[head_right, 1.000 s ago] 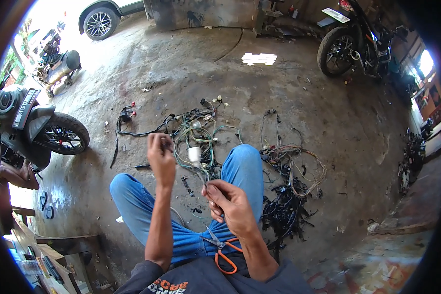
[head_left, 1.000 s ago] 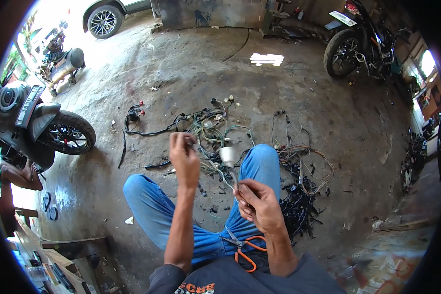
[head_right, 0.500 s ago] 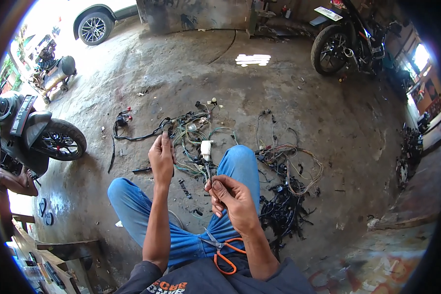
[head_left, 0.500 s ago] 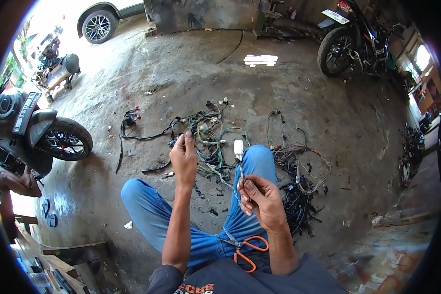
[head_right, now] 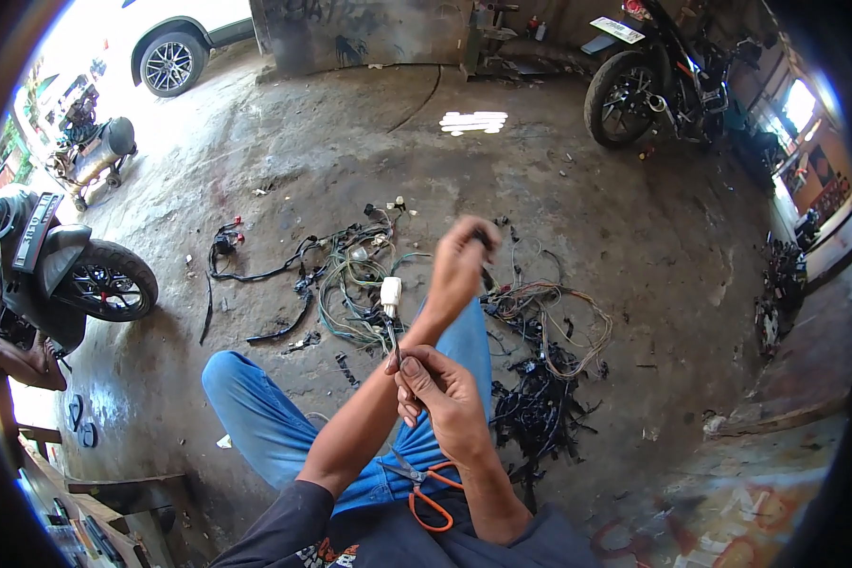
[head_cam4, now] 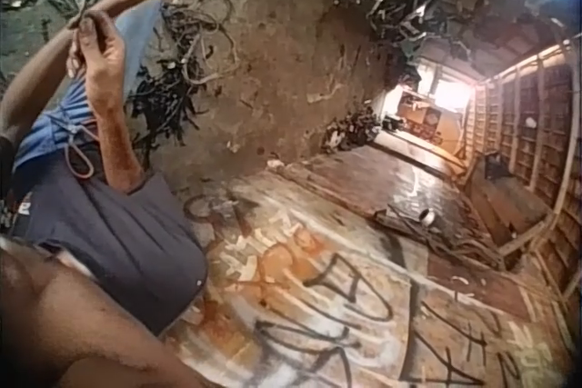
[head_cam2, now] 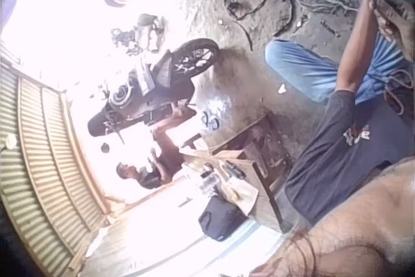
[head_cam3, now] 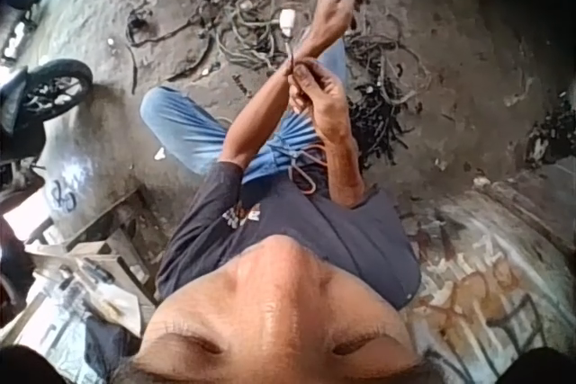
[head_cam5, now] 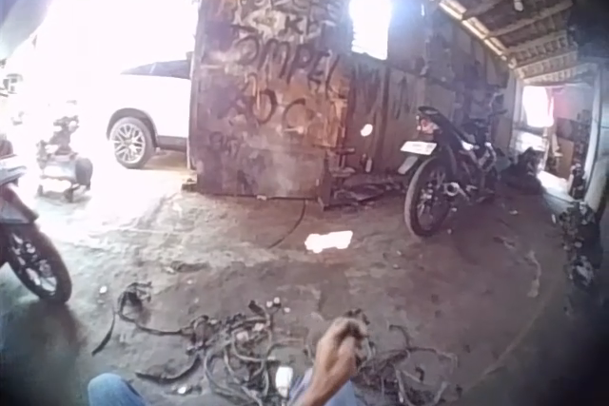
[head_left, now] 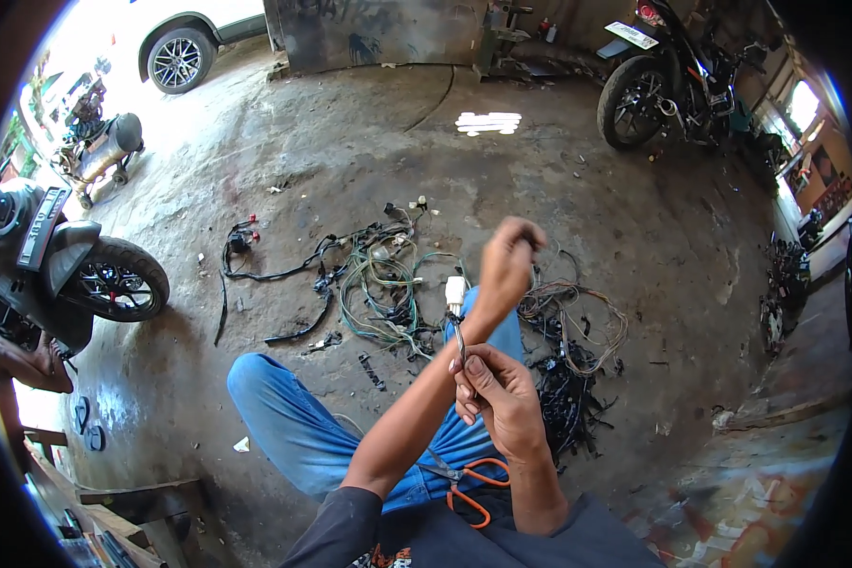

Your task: Repairing or modifying a motorcycle wiring harness by cutting tape and wires using scissors.

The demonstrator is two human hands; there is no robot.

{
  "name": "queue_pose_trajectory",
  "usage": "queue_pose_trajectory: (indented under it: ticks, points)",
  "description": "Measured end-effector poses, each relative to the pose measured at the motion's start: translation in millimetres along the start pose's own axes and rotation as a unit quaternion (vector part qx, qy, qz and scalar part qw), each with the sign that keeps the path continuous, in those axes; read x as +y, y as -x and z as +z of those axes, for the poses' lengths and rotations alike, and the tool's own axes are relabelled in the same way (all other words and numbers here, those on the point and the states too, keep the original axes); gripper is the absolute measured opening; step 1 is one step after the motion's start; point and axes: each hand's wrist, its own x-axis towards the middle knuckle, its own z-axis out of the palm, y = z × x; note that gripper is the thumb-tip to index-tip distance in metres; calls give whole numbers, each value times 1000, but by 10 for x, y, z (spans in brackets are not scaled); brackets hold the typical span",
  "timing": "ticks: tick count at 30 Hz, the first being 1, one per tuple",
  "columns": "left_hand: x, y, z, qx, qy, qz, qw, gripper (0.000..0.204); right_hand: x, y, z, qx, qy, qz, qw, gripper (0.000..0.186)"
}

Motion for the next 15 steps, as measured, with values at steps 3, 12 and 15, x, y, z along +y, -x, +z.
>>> queue_pose_trajectory:
  ticks: [3, 12, 15]
  points:
    - [66, 185, 285, -232, -130, 52, 963, 59, 4, 12, -38, 8, 18, -15, 1000, 24]
    - [343, 307, -385, -272, -266, -63, 923, 47, 2, 65, -56, 69, 58, -53, 995, 22]
    - [641, 441, -564, -174, -325, 13, 929, 38, 42, 47, -123, 63, 69, -73, 993, 22]
